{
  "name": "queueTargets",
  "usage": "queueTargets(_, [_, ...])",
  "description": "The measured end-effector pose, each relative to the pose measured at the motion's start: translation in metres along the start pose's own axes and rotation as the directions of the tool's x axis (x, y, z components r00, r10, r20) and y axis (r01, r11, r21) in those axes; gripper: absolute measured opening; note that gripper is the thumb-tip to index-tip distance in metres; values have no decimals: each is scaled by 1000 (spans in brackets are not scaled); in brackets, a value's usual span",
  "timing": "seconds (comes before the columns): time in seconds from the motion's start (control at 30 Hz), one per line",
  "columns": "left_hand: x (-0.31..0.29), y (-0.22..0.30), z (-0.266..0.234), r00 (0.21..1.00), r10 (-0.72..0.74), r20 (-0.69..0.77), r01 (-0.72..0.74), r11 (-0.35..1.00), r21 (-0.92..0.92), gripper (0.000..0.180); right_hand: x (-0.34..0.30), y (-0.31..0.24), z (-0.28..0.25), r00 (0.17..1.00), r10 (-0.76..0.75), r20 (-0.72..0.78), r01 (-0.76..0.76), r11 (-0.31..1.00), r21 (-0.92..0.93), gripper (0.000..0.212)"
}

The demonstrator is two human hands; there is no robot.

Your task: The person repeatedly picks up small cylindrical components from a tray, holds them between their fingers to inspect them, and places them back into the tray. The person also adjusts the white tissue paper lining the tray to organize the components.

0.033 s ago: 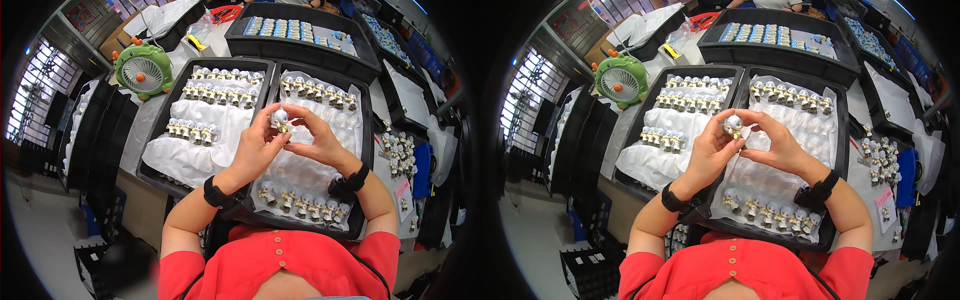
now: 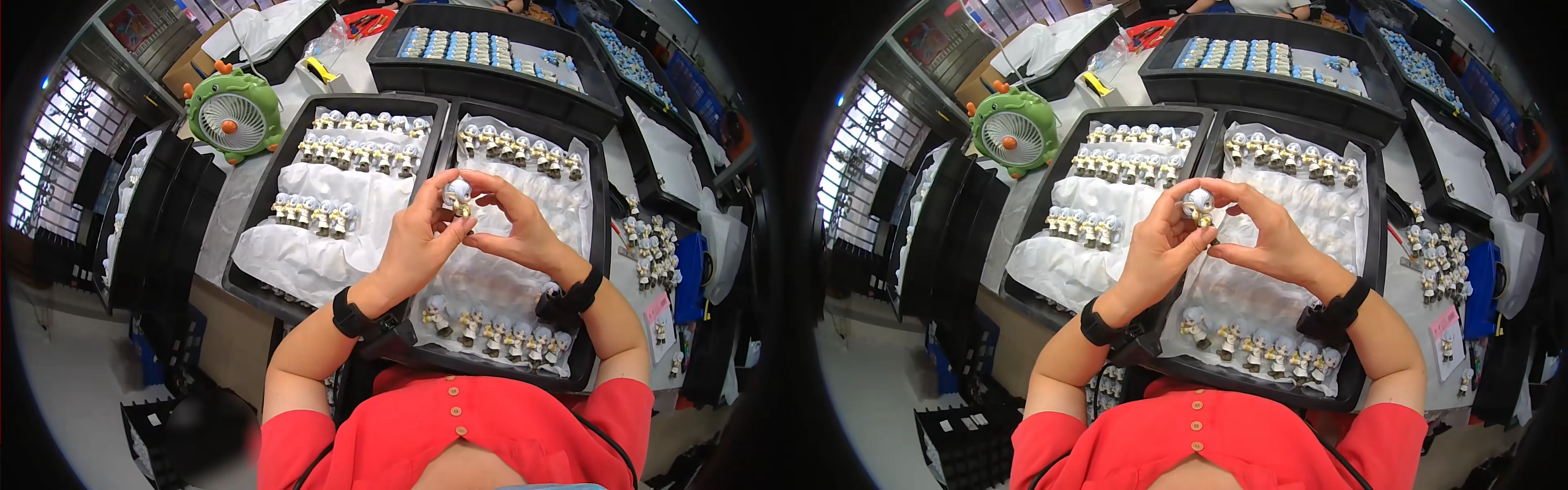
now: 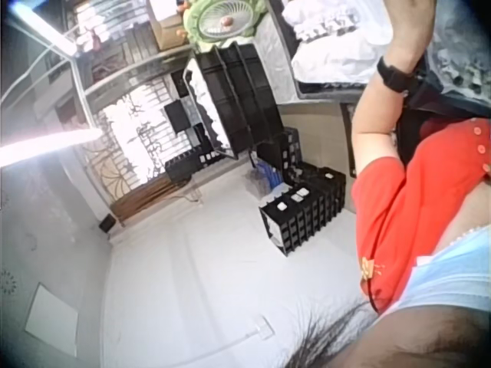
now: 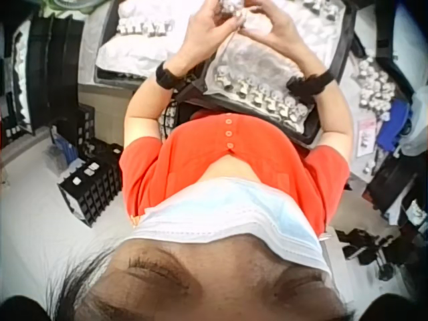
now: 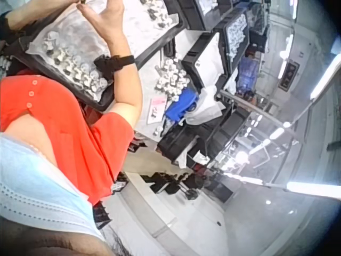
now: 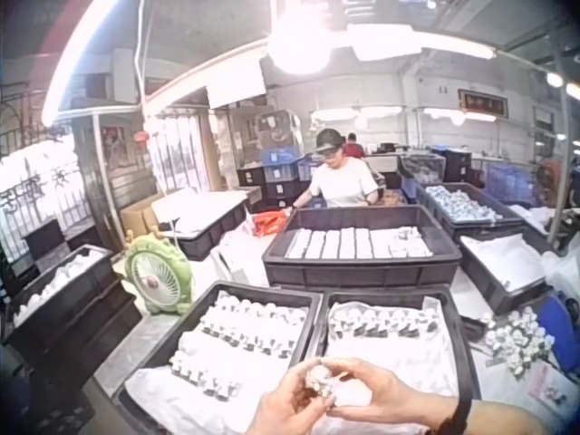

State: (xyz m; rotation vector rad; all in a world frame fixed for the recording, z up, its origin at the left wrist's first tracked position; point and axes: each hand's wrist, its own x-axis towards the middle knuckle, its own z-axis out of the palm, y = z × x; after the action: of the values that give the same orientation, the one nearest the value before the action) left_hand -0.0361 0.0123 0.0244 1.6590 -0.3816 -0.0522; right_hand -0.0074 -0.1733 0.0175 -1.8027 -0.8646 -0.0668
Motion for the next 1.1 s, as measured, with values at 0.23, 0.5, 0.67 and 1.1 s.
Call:
queueTargets(0.23, [3, -8, 2, 988, 127, -85, -123, 991, 50, 49, -2, 3, -1, 999, 33, 30, -33, 999, -21, 71])
queueTargets(0.5, [3, -6, -2, 998, -63, 29, 69, 924, -376, 48, 0, -7, 1, 993, -76, -85, 64, 989, -131, 74])
queueTargets(0.67, [3, -2, -3, 978, -89, 188, 193, 726, -660, 48, 0, -13, 0, 977, -135, -164, 103, 977, -187, 77])
queueTargets(1.1, [-2, -1, 2, 932, -123, 340, 331, 670, -665, 35, -3, -19, 11, 872, -480, -94, 429, 844, -322, 76])
